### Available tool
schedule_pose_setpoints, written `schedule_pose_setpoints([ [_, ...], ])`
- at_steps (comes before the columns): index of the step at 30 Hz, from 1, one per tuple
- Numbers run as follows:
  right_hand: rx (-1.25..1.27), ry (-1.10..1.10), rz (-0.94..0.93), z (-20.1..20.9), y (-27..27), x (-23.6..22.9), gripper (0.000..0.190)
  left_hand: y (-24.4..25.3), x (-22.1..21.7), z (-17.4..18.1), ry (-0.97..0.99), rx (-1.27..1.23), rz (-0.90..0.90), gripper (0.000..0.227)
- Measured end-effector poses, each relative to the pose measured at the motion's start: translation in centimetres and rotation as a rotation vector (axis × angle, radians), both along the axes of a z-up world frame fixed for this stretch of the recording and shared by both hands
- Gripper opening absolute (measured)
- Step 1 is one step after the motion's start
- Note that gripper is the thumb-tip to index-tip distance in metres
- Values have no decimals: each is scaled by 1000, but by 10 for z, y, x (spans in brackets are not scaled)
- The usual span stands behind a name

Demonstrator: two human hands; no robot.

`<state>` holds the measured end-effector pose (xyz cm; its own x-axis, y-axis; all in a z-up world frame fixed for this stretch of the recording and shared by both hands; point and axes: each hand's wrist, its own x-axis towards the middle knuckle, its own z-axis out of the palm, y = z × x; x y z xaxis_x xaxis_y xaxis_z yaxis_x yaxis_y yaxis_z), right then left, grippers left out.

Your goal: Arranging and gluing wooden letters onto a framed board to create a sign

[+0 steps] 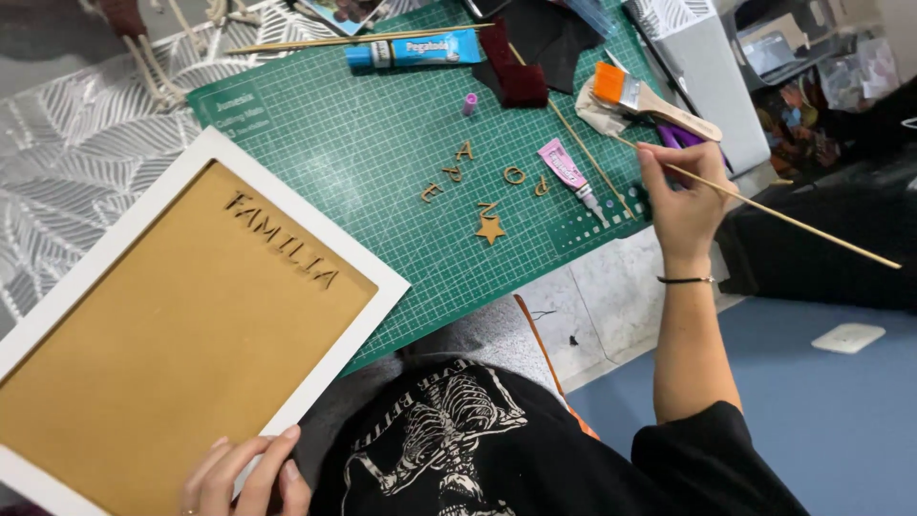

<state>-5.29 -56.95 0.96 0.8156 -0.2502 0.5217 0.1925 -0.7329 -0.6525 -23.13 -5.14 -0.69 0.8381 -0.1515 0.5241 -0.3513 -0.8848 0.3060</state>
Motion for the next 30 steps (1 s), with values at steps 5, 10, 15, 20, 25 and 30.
schedule_pose_setpoints([
  [5,112,38,20,13,0,-5,19,47,37,43,-18,140,-37,23],
  [10,87,-35,117,39,5,-35,25,92,99,86,28,481,89,30],
  [15,589,108,329,14,12,-93,20,126,158,65,195,474,41,54],
  [20,1148,325,551,-19,117,-120,15,136,178,40,276,479,42,56],
  [25,1241,519,679,-12,218,-122,21,145,189,28,286,440,59,45],
  [30,1245,570,713,2,245,-116,20,150,198,14,378,457,154,29],
])
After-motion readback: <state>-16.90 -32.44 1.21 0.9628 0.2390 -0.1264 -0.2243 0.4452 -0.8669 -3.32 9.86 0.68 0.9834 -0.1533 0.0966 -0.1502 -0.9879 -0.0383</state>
